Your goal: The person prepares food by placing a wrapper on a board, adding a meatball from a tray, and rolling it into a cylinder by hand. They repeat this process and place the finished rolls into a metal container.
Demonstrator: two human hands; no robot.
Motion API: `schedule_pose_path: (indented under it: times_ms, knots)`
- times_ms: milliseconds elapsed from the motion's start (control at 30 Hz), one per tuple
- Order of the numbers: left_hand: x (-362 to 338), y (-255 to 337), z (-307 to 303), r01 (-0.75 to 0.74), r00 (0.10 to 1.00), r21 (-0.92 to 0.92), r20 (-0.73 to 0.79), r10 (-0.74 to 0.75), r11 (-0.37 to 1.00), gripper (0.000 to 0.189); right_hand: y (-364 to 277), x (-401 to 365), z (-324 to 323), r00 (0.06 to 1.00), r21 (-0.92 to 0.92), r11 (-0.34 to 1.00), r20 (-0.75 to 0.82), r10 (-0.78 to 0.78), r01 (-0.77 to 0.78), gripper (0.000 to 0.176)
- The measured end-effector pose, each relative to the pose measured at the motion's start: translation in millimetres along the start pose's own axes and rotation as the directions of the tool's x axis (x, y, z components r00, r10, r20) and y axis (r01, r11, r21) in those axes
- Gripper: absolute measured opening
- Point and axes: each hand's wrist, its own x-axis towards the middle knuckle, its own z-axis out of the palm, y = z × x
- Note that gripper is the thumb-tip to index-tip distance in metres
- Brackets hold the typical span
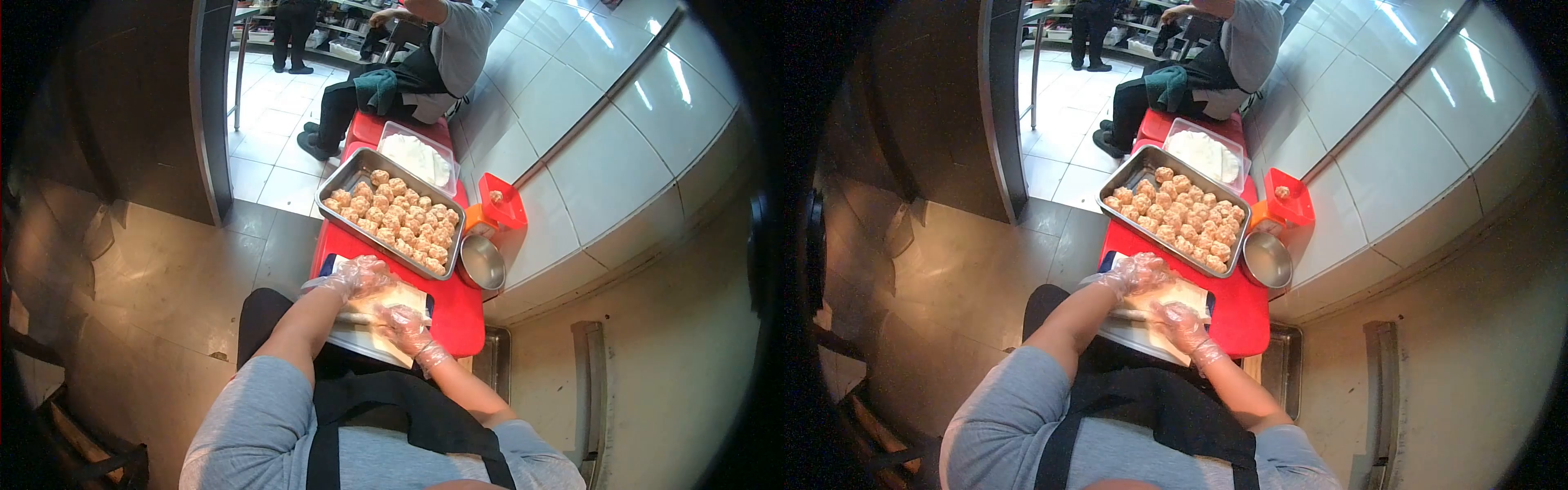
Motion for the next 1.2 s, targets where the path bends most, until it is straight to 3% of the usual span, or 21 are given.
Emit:
schedule_pose_path:
  times_ms: [100, 233, 367, 567, 767, 833, 867, 900, 933, 967, 1000, 1033, 1067, 1100, 1133, 1200]
  knots:
    - [5.9, -7.7, 11.5, 0.003, 1.000, -0.038, 0.010, -0.002, 0.999, 0.040, -2.2, -3.8, -10.2, 0.990, -0.020, 1.000, -0.137, 0.016, -0.019, 0.071]
    - [2.9, -0.3, 6.0, 0.033, 0.999, -0.009, 0.027, -0.033, 0.999, 0.040, 10.9, -13.5, -0.2, 0.985, -0.017, 1.000, -0.172, 0.019, -0.023, 0.075]
    - [1.8, 4.7, -3.6, 0.080, 0.996, -0.040, 0.049, -0.078, 0.996, 0.039, 10.5, -13.2, -7.2, 0.985, 0.029, 1.000, -0.172, 0.011, -0.006, 0.074]
    - [-1.4, 3.0, -2.0, -0.004, 1.000, 0.074, 0.008, 0.004, 0.997, 0.041, 23.7, -24.8, -4.4, 0.980, 0.030, 0.999, -0.196, 0.018, -0.012, 0.070]
    - [2.9, 1.7, 3.8, 0.037, 0.998, 0.099, 0.038, -0.040, 0.994, 0.041, 34.6, -24.6, -11.7, 0.988, 0.052, 0.999, -0.152, 0.004, 0.004, 0.070]
    - [7.6, -8.2, 15.2, -0.049, 0.999, 0.179, 0.021, 0.046, 0.983, 0.042, 34.2, -26.7, -18.5, 0.983, 0.088, 0.996, -0.179, 0.027, -0.012, 0.070]
    - [10.9, -14.9, 27.0, -0.101, 0.995, 0.212, 0.025, 0.098, 0.972, 0.043, 33.1, -31.1, -20.9, 0.992, 0.033, 0.997, -0.097, 0.076, -0.073, 0.069]
    - [13.2, -35.2, 61.5, -0.193, 0.959, 0.307, -0.143, 0.245, 0.932, 0.039, 39.6, -34.8, -11.4, 0.987, 0.014, 1.000, -0.160, 0.027, -0.025, 0.067]
    - [7.9, -52.0, 74.5, -0.245, 0.929, 0.357, -0.179, 0.324, 0.901, 0.042, 35.8, -34.7, -13.6, 0.986, 0.021, 0.999, -0.164, 0.037, -0.034, 0.061]
    - [10.4, -59.9, 90.7, -0.244, 0.920, 0.284, -0.235, 0.314, 0.927, 0.043, 45.0, -37.5, -4.8, 0.979, -0.022, 1.000, -0.205, 0.015, -0.020, 0.054]
    - [-4.8, -14.9, 28.1, -0.088, 0.996, 0.240, 0.016, 0.087, 0.967, 0.042, 37.5, -32.2, -12.1, 0.965, 0.004, 0.999, -0.261, -0.038, 0.041, 0.052]
    - [3.4, -23.3, 51.0, -0.054, 0.999, 0.258, 0.020, 0.050, 0.965, 0.041, 29.0, -29.9, -27.4, 0.986, 0.175, 0.973, -0.042, 0.161, -0.151, 0.052]
    - [9.6, -35.0, 66.9, -0.200, 0.974, 0.326, -0.035, 0.223, 0.924, 0.036, 34.5, -33.8, -30.2, 0.979, 0.179, 0.963, 0.016, 0.202, -0.201, 0.053]
    - [8.5, -31.9, 66.1, -0.156, 0.923, 0.125, -0.334, 0.190, 0.980, 0.030, 38.9, -36.1, -36.8, 0.987, 0.188, 0.973, -0.057, 0.147, -0.134, 0.053]
    - [3.4, -19.7, 35.3, -0.191, 0.925, 0.144, -0.306, 0.227, 0.971, 0.027, 31.7, -31.8, -51.1, 0.969, 0.237, 0.952, -0.103, 0.223, -0.194, 0.056]
    - [3.0, -5.6, 14.8, -0.125, 0.972, 0.027, -0.196, 0.128, 0.992, 0.029, 40.9, -30.0, -69.9, 0.966, 0.212, 0.977, -0.241, 0.091, -0.039, 0.064]
